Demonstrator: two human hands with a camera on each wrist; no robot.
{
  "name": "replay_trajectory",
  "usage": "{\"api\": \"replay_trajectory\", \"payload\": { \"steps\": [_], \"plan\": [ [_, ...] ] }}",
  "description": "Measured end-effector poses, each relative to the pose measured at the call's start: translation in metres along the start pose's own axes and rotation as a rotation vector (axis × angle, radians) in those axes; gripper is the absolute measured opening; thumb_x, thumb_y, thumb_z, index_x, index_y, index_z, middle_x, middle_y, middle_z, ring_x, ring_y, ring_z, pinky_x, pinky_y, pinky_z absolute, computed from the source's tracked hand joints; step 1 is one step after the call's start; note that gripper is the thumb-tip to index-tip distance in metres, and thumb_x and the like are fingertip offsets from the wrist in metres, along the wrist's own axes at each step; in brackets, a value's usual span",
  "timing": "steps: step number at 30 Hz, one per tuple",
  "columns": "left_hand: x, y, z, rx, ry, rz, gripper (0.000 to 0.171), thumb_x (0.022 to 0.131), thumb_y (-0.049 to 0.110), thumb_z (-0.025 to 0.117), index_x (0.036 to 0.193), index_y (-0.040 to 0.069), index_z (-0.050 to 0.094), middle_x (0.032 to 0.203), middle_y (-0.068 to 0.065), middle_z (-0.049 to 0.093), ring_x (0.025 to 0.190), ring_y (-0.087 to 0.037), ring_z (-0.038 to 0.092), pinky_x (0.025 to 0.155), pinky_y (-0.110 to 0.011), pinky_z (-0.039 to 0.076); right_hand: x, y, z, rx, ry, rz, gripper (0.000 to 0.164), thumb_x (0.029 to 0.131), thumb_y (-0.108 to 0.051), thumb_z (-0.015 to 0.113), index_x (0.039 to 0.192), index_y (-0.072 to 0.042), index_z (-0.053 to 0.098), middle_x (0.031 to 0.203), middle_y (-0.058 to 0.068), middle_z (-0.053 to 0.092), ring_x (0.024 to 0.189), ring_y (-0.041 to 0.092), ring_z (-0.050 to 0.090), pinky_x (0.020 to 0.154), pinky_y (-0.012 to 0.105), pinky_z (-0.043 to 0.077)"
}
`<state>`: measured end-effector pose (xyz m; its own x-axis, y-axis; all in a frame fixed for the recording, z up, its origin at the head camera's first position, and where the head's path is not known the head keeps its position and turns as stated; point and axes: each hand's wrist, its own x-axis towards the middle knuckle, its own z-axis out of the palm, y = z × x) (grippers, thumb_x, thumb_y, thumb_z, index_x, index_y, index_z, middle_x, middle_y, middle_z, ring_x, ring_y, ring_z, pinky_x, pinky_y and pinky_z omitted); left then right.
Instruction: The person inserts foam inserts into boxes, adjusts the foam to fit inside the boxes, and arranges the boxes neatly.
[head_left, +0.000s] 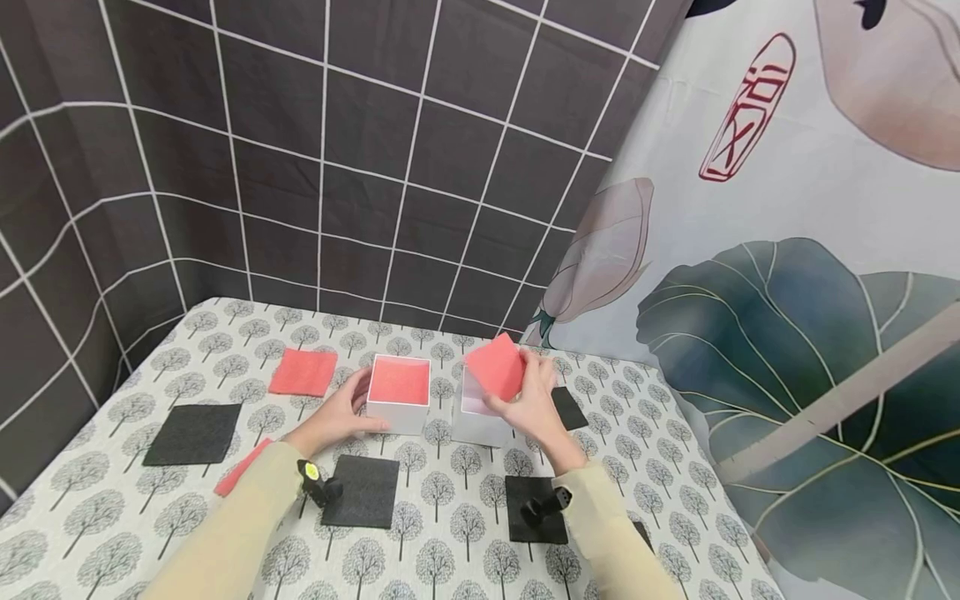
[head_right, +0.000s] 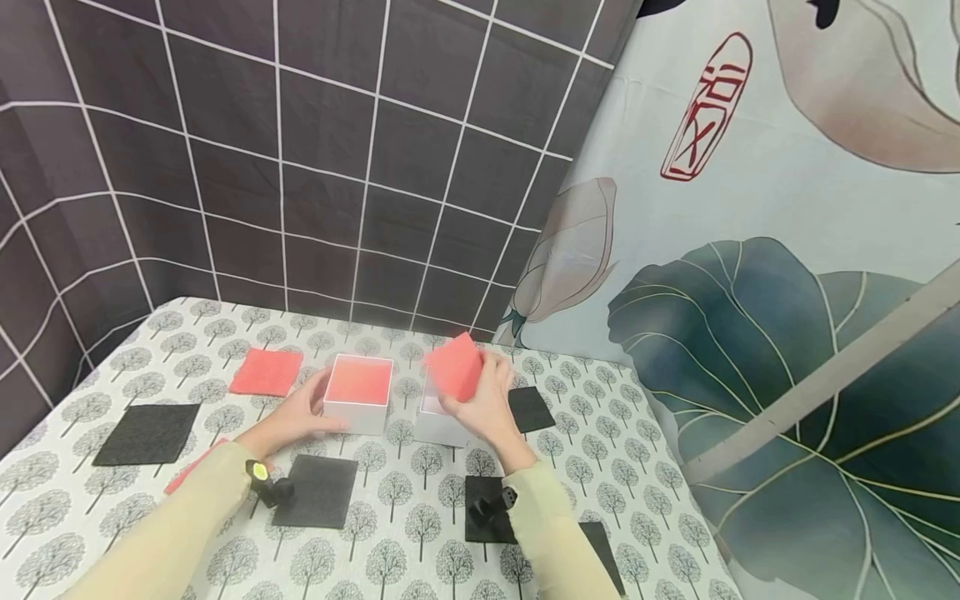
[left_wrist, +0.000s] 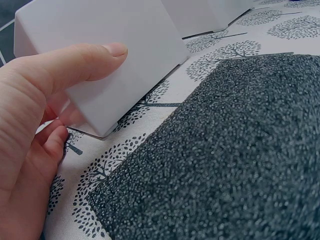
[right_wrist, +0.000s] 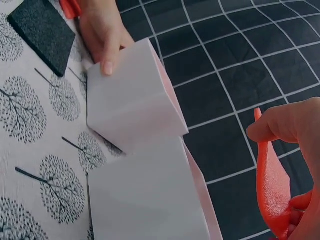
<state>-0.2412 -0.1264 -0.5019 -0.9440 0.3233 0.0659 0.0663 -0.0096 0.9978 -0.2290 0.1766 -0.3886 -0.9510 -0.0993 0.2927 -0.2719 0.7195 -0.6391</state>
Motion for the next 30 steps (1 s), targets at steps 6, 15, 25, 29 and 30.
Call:
{"api": "replay_trajectory", "payload": {
  "steps": [6,15,25,29,30],
  "plan": [
    [-0.002,0.001,-0.002,0.006,0.008,-0.003,0.113,0.065,0.009,0.083,0.149,0.008,0.006,0.152,-0.014,0.016,0.136,-0.031,0.023,0.106,-0.036,0.030,0.003,-0.005,0.011,0.044,-0.022,-0.055,0.087,0.062,-0.020,0.079,0.135,-0.002,0.035,0.126,0.017,0.032,0.113,0.028,0.028,0.088,0.046,0.042],
    [-0.001,-0.001,-0.001,-0.016,-0.004,-0.019,0.113,0.065,0.010,0.083,0.149,0.010,0.007,0.153,-0.012,0.015,0.137,-0.030,0.022,0.104,-0.034,0.034,0.008,-0.009,0.026,0.011,-0.086,-0.104,0.090,0.063,-0.025,0.080,0.138,-0.005,0.034,0.124,0.014,0.036,0.109,0.025,0.035,0.082,0.043,0.046],
    [-0.001,0.000,0.000,-0.037,0.003,-0.037,0.113,0.064,0.010,0.083,0.149,0.013,0.009,0.152,-0.007,0.019,0.135,-0.027,0.026,0.102,-0.034,0.037,0.016,-0.018,0.035,0.016,-0.194,-0.209,0.087,0.066,-0.024,0.078,0.138,-0.003,0.034,0.125,0.015,0.037,0.106,0.024,0.040,0.082,0.042,0.046],
    [0.000,-0.001,-0.001,-0.023,0.001,-0.029,0.114,0.064,0.011,0.084,0.149,0.012,0.008,0.152,-0.009,0.018,0.136,-0.028,0.025,0.103,-0.034,0.035,0.020,-0.021,0.039,0.013,-0.237,-0.245,0.086,0.066,-0.026,0.077,0.137,-0.003,0.034,0.124,0.015,0.038,0.108,0.025,0.038,0.085,0.042,0.046],
    [0.001,-0.001,-0.001,-0.019,0.001,-0.026,0.114,0.064,0.011,0.084,0.149,0.011,0.007,0.152,-0.009,0.018,0.136,-0.028,0.024,0.104,-0.035,0.034,0.021,-0.022,0.040,0.021,-0.251,-0.244,0.086,0.067,-0.026,0.077,0.138,-0.003,0.034,0.125,0.015,0.038,0.109,0.025,0.038,0.085,0.043,0.046]
  ]
}}
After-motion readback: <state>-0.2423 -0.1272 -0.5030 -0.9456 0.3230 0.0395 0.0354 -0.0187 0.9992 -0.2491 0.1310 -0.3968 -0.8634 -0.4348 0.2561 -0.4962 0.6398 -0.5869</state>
